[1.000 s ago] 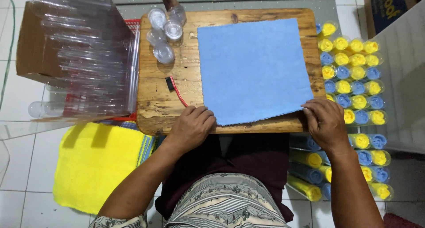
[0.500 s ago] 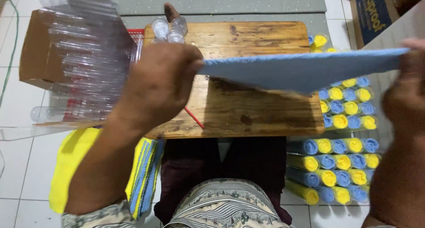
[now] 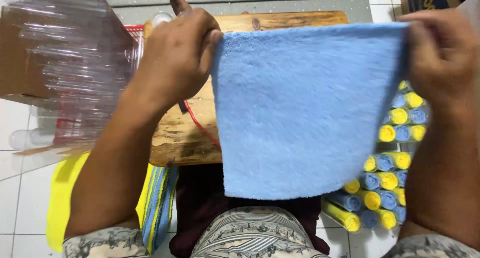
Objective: The person brushes a blue cloth with a red brush, folds it into a compact square, and then rolls it tightly. The rolled cloth is then inserted into a clear plastic tube.
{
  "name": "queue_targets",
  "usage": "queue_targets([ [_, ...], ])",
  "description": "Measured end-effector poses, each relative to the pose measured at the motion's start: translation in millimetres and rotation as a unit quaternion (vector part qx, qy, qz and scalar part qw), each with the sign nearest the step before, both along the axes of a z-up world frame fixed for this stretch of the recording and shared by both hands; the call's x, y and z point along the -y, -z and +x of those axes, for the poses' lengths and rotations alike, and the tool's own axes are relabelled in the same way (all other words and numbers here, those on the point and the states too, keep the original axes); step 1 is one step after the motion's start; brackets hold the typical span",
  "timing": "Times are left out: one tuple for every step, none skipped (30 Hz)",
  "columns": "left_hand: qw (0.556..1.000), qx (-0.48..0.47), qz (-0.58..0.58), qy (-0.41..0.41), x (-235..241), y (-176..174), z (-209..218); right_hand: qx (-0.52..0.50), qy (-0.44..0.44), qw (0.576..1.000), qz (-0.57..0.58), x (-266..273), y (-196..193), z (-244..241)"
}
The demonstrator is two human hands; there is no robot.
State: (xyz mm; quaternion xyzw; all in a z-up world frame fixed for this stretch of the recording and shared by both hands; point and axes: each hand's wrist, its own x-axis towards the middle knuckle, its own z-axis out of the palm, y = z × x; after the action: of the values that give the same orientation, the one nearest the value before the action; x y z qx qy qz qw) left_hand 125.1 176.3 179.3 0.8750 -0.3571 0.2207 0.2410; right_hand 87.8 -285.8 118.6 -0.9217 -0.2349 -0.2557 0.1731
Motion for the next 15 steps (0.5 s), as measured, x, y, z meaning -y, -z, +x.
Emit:
queue_targets([
  [1.000, -0.022, 0.004, -0.022, 3, 19, 15, 0.002, 0.014, 1.000, 0.010, -9, 10, 15],
  [0.999, -0.026, 0.002, -0.021, 8, 39, 30, -0.003, 0.014, 1.000, 0.008, -19, 23, 28],
  [0.994, -0.075, 0.036, -0.064, 13, 58, 44, -0.035, 0.019, 0.997, 0.061, -29, 36, 41],
  [0.984, -0.119, 0.071, -0.109, 16, 75, 61, -0.061, 0.021, 0.991, 0.114, -39, 49, 58],
  [0.984, -0.117, 0.069, -0.111, 19, 93, 76, -0.060, 0.018, 0.992, 0.112, -45, 57, 70],
  [0.987, -0.083, 0.086, -0.111, 20, 112, 89, -0.074, 0.058, 0.992, 0.089, -51, 67, 79],
  [0.987, -0.050, 0.103, -0.111, 22, 131, 101, -0.089, 0.098, 0.989, 0.066, -57, 77, 87],
  [0.987, -0.053, 0.105, -0.111, 23, 144, 110, -0.092, 0.099, 0.989, 0.067, -54, 90, 97],
  [0.986, 0.000, 0.109, -0.122, 24, 157, 117, -0.059, 0.092, 0.992, 0.063, -52, 102, 107],
  [0.983, 0.054, 0.113, -0.134, 26, 170, 126, -0.023, 0.083, 0.994, 0.060, -48, 113, 117],
  [0.983, 0.053, 0.114, -0.134, 27, 178, 134, -0.024, 0.084, 0.994, 0.060, -48, 120, 125],
  [0.978, 0.081, 0.123, -0.146, 28, 187, 141, 0.001, 0.093, 0.994, 0.050, -46, 126, 131],
  [0.972, 0.108, 0.133, -0.159, 30, 196, 147, 0.025, 0.101, 0.994, 0.039, -46, 131, 136],
  [0.972, 0.109, 0.133, -0.159, 31, 198, 149, 0.026, 0.102, 0.994, 0.039, -46, 138, 140],
  [0.969, 0.127, 0.132, -0.166, 33, 201, 151, 0.038, 0.113, 0.991, 0.057, -46, 145, 144],
])
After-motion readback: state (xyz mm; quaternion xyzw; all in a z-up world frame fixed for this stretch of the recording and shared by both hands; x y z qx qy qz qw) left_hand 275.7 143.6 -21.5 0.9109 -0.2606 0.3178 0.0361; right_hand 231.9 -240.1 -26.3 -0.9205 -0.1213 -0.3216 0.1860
